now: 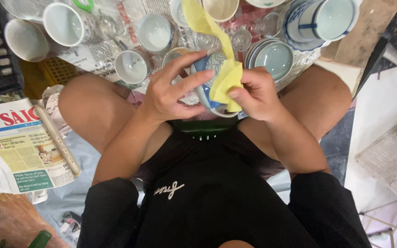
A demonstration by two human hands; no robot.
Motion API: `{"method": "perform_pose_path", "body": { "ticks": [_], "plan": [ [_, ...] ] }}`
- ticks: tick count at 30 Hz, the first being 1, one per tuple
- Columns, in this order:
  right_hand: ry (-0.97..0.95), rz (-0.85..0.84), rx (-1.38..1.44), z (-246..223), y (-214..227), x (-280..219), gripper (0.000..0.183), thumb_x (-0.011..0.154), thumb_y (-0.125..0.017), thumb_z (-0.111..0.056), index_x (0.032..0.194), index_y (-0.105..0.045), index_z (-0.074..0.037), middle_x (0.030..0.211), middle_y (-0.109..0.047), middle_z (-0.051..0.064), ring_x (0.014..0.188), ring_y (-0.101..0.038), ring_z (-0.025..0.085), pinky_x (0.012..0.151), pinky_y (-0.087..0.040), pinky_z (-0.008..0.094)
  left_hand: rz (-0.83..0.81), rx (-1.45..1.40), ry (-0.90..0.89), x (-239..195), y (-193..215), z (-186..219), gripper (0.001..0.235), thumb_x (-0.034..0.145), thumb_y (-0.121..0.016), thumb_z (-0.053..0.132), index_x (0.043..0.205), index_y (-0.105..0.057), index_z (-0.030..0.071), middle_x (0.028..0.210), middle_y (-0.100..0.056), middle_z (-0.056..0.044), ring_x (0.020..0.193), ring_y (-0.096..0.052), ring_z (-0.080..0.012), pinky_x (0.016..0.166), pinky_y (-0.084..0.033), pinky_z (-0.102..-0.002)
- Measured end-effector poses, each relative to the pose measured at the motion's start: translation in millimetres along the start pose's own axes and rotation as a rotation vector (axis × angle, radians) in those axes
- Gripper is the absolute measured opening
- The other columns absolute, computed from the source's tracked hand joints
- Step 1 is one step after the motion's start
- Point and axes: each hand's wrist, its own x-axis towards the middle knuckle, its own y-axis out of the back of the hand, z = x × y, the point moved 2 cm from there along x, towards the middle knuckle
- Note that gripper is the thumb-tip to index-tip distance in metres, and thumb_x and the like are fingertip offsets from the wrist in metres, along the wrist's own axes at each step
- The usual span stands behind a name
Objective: The person wipes several ceramic cups and mugs with a yellow cloth. They handle each item one at a time, wiping the exterior and interior surfaces, then placing them back on the table.
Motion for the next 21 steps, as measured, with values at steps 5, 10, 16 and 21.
{"method": "perform_pose_path", "body": {
  "ticks": [5,10,16,21],
  "plan": [
    [0.211,0.180,-0.066,12,-24,0,0.066,0.108,-0.043,-0.059,0.096,-0.069,0.000,0.082,-0.074,0.008,0.070,-0.073,0.018,0.064,-0.055,0.030,0.067,-0.217,0.096,-4,-8,3,0.089,0.066,-0.096,0.020,0.142,-0.055,0.000,0.134,-0.065,-0.015,0.117,-0.071,-0.0259,0.101,-0.060,-0.037],
    [0.492,0.178,-0.165,-7,-41,1,0.061,0.114,-0.038,-0.051,0.101,-0.067,0.001,0.102,-0.070,0.015,0.094,-0.068,0.029,0.083,-0.054,0.046,0.038,-0.641,0.355,-32,-23,-8,0.098,0.071,-0.088,0.040,0.149,-0.050,-0.005,0.127,-0.068,-0.011,0.114,-0.068,-0.0150,0.103,-0.056,-0.031],
    [0.816,0.084,-0.695,-5,-45,-3,0.037,0.103,-0.064,-0.040,0.098,-0.072,-0.004,0.101,-0.073,0.011,0.101,-0.069,0.031,0.091,-0.049,0.046,0.055,-1.405,0.532,-82,-77,-56,0.091,0.085,-0.077,0.058,0.140,-0.055,-0.011,0.126,-0.067,-0.016,0.111,-0.065,-0.0191,0.101,-0.052,-0.033],
    [0.885,0.146,-0.822,-1,-40,-2,0.025,0.099,-0.069,-0.038,0.111,-0.076,-0.018,0.122,-0.071,0.005,0.119,-0.059,0.027,0.109,-0.039,0.048,0.093,-1.700,0.727,-103,-92,-68,0.096,0.085,-0.066,0.069,0.148,-0.049,-0.001,0.139,-0.064,-0.015,0.124,-0.064,-0.0254,0.109,-0.050,-0.041]
  ]
}}
